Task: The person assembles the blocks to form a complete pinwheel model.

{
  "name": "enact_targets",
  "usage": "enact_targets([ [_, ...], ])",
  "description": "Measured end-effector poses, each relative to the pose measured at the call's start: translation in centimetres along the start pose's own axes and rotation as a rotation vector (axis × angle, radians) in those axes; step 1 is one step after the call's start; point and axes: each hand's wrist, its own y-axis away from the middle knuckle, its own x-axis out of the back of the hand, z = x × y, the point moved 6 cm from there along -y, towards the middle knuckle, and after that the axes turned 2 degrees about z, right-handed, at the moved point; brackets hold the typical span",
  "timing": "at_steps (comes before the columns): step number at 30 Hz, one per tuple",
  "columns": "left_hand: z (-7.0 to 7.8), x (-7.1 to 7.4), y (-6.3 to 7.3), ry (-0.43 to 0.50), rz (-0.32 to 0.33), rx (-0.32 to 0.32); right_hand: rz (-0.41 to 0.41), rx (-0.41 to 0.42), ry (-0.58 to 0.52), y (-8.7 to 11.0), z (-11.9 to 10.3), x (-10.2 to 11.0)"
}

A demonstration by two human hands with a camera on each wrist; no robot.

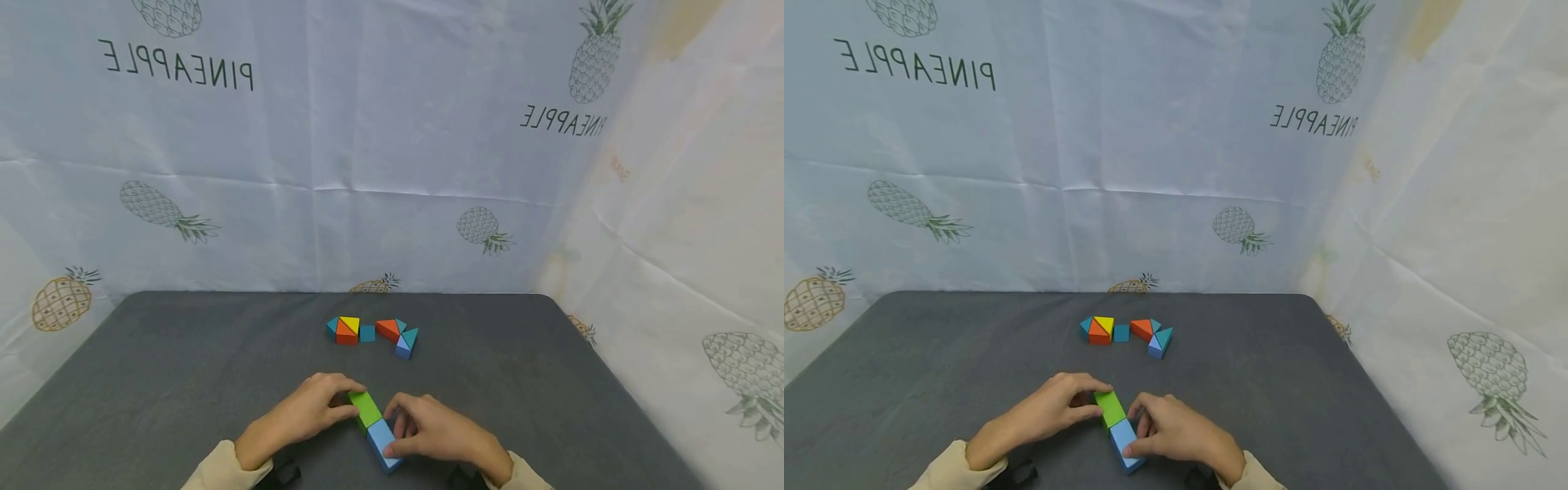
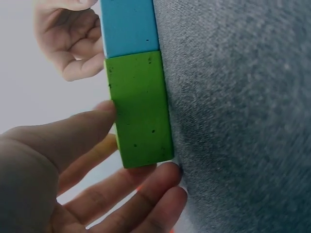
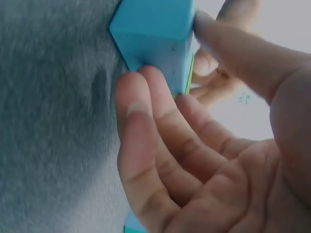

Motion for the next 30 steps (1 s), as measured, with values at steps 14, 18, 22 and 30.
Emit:
enact_targets([
  [14, 0.3, -0.4, 0.1, -0.01, -0.057, 0.056, 0.08, -0.058, -0.028, -0.2, -0.3, -0.3],
  [18, 0.7, -0.3, 0.4, -0.036, -0.081, 0.09, 0.085, -0.069, -0.081, -0.5, 0.1, -0.1],
  [22, 0.9, -0.6, 0.6, -0.022, -0.102, 0.103, 0.075, -0.078, -0.115, -0.7, 0.4, -0.1],
  [30, 1.1, -1.6, 0.4, -0.035, -0.151, 0.132, 0.068, -0.11, -0.154, -0.7, 0.6, -0.3],
])
